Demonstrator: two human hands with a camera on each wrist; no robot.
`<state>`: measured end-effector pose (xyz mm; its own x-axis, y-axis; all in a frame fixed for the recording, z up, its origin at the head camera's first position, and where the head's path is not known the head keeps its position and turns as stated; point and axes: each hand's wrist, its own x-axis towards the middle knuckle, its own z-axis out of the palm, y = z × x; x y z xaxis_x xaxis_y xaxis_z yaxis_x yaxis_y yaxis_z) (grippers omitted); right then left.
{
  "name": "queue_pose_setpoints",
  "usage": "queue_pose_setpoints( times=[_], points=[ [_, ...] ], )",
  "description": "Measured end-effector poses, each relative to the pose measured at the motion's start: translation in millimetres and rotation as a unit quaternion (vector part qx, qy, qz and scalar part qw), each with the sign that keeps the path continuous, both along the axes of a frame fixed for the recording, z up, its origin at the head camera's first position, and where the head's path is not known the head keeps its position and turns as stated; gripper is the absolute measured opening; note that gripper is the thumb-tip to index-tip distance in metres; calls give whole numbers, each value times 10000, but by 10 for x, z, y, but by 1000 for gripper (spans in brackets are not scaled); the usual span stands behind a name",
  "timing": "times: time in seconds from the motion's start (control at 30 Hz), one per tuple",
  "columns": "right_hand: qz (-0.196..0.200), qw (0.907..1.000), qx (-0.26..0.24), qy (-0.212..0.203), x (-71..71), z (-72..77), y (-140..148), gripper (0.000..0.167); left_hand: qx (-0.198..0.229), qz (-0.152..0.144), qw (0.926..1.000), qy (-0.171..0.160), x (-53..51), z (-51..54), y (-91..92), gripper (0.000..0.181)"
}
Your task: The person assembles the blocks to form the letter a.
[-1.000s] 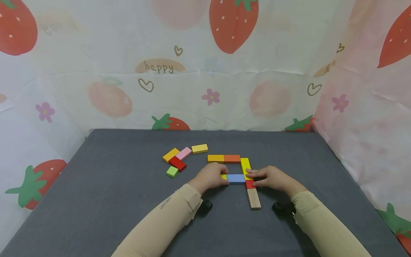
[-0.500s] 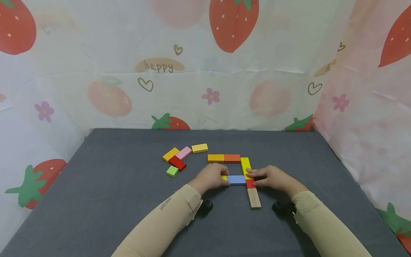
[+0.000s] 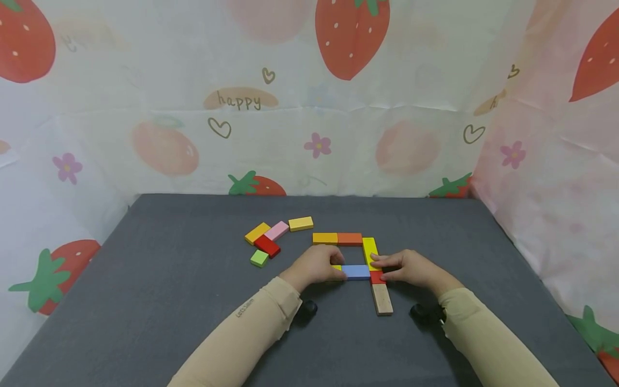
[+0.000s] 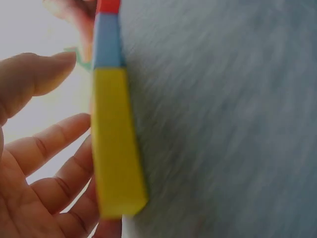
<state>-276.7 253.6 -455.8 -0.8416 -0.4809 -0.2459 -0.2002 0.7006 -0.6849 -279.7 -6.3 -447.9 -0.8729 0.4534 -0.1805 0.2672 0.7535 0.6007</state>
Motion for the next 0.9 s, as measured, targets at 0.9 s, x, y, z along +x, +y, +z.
queue_pose_setpoints(
  times=[0.9],
  points=[
    [-117, 9999, 74, -35, 11, 22, -9, 41, 957, 2027, 9744, 173, -163, 293, -1264, 23]
  ],
)
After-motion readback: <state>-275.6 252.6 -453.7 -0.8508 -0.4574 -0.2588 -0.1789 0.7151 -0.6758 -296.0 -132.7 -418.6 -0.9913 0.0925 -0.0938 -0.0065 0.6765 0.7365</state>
